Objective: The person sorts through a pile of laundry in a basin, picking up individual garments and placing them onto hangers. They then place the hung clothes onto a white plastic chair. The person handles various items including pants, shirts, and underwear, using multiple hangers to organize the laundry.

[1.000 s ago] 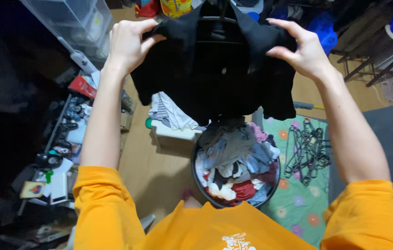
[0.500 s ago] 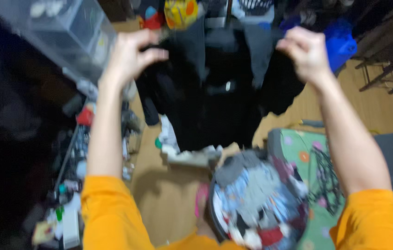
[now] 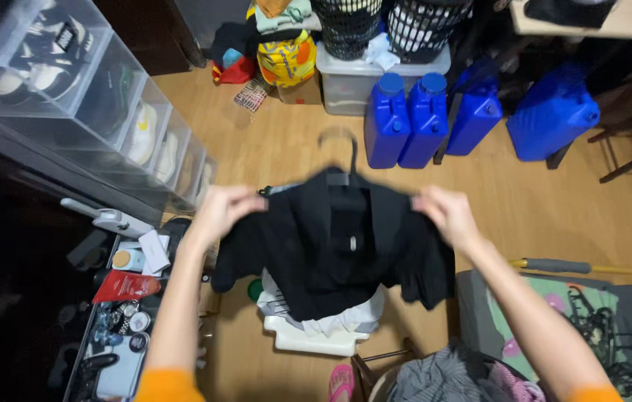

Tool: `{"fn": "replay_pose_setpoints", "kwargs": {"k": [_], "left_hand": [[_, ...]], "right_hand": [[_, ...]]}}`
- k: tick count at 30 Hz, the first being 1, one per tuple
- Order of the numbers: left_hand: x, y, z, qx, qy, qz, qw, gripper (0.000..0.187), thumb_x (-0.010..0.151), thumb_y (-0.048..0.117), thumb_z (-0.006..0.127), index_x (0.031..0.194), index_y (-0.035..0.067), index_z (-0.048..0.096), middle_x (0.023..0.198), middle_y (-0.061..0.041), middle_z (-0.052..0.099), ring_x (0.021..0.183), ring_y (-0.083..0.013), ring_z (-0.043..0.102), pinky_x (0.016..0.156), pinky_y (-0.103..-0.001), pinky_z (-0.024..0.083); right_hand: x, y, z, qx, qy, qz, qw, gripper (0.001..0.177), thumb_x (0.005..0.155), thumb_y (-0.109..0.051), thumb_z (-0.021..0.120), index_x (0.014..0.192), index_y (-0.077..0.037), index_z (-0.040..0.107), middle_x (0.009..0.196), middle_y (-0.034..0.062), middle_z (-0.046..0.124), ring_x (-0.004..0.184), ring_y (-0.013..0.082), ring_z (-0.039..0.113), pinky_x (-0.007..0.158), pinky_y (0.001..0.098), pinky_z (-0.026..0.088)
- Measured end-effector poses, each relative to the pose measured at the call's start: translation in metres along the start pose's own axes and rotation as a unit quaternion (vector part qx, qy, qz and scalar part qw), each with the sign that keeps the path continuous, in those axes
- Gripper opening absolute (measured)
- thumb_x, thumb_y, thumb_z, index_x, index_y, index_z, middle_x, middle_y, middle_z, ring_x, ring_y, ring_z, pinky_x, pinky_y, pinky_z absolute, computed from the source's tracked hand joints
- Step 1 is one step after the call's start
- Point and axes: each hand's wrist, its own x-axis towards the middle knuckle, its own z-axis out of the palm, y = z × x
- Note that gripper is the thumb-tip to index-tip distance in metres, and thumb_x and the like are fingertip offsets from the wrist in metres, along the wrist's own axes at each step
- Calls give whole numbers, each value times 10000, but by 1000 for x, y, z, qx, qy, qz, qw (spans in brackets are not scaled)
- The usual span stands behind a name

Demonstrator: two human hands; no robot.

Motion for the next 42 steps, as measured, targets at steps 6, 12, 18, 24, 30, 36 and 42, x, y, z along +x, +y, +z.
{"fn": "replay_pose_setpoints", "kwargs": {"k": [6,12,18,24,30,36,42], "left_hand": [[80,-94,112,292,170,-162,927,714,895,438,744,1472,77,529,1356,-169,654,1104,-396,649,907,-512,517],[23,-69,271,277,95,-131,947,752,862,401,743,1504,178,422,1609,-114,357,1463,-373,333,1115,-633,306],[-24,62,387,115,15,-22,993,567,861,288,754,1358,97,559,1455,-147,519,1348,-404,480,1056,-515,432],[-89,190,522,71,-306,12,949,424,990,349,671,1332,104,624,1271,-175,660,1173,-371,649,1025,-516,529],[-123,286,622,74,-414,102,902,474,887,422,714,1238,111,646,1253,-131,642,1244,-358,565,1011,-550,451],[-136,324,688,164,-418,110,887,484,896,410,695,1267,106,631,1289,-117,635,1260,-342,552,1061,-528,412],[-143,328,691,195,-460,101,860,510,913,420,681,1300,98,602,1280,-130,628,1240,-354,562,1082,-559,376]], "right_hand": [[81,67,89,-195,55,10,979,526,977,-382,683,1390,-66,604,1440,251,572,1359,437,494,1143,489,395],[-44,125,167,-134,-165,118,970,612,925,-454,675,1424,-127,539,1539,197,419,1394,452,376,1119,526,308],[-166,164,109,-54,-204,166,963,538,955,-395,653,1403,-107,583,1469,204,518,1375,379,469,1155,473,356],[-311,230,4,64,-128,348,926,404,949,-307,662,1275,-67,664,1139,153,763,1072,266,739,957,368,562],[-514,350,-65,3,-24,513,858,433,883,-316,721,1245,-83,679,1196,165,728,1129,322,688,985,406,532],[-635,436,-65,-151,51,643,749,583,809,-315,800,1308,-72,621,1217,220,675,1169,394,626,991,458,507],[-659,475,-49,-178,105,672,712,620,777,-363,853,1286,-106,609,1225,145,636,1209,380,572,935,536,505]]}}
